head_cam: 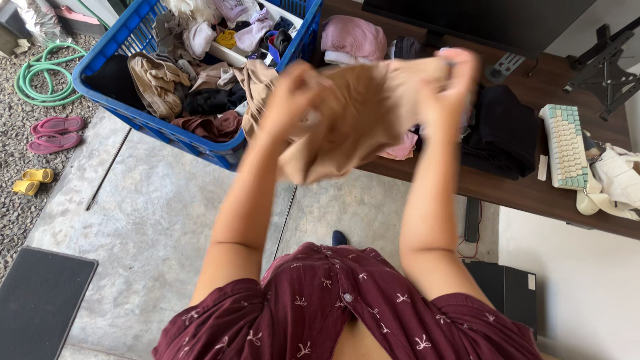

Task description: The person takes various items of clothing from a laundry basket and folds them on a desk, creating organized stacks.

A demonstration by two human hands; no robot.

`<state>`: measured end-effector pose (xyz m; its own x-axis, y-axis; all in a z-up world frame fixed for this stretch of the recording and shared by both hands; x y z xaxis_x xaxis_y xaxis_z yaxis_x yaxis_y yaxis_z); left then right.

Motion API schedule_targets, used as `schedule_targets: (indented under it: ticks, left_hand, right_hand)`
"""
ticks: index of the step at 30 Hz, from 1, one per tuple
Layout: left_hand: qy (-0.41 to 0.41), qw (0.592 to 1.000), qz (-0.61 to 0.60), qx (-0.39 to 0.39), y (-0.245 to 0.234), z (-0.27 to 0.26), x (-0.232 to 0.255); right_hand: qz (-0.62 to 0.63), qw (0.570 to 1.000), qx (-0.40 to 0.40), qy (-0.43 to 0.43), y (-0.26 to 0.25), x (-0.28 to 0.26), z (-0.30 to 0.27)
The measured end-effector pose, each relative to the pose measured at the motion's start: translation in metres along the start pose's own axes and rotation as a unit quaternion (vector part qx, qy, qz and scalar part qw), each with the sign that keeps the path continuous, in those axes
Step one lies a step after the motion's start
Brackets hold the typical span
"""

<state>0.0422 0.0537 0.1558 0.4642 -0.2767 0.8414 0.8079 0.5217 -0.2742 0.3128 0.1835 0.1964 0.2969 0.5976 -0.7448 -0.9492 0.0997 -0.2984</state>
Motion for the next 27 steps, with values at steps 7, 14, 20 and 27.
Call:
schedule_targets:
  ticks: [7,14,20,27]
  left_hand:
    - [0.091,0.986,-0.121,-0.067,0.064,-0.001,0.060]
    - [0.390,0.920,0.003,0.034,0.046,0.002,0.116]
    - [0.107,0.951,-0.230,-0.174,0.137,0.033,0.044]
    - [0.176,0.855,-0.395,-0.285,0.271,-0.011,0.064]
  right_hand:
    - [0.289,0.937,-0.184,0.067,0.046,-0.033,-0.038]
    - [0.534,0.844,-0.032,0.044,-0.031,-0.006,0.017]
    - [0.533,0.844,-0.055,-0.012,-0.104,0.020,0.037]
    - [0.549,0.832,0.072,0.024,-0.206,0.062,0.002]
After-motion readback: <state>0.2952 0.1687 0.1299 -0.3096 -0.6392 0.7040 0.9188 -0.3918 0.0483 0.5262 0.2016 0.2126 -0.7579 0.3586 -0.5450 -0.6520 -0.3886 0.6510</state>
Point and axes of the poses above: each hand's wrist, its own z-axis towards the middle knuckle, its own y-axis out of the palm, x = y × z, the point moved 3 cm from there along z, towards the middle knuckle, and after that the axes turned 8 degrees about y, right-handed, at the moved point
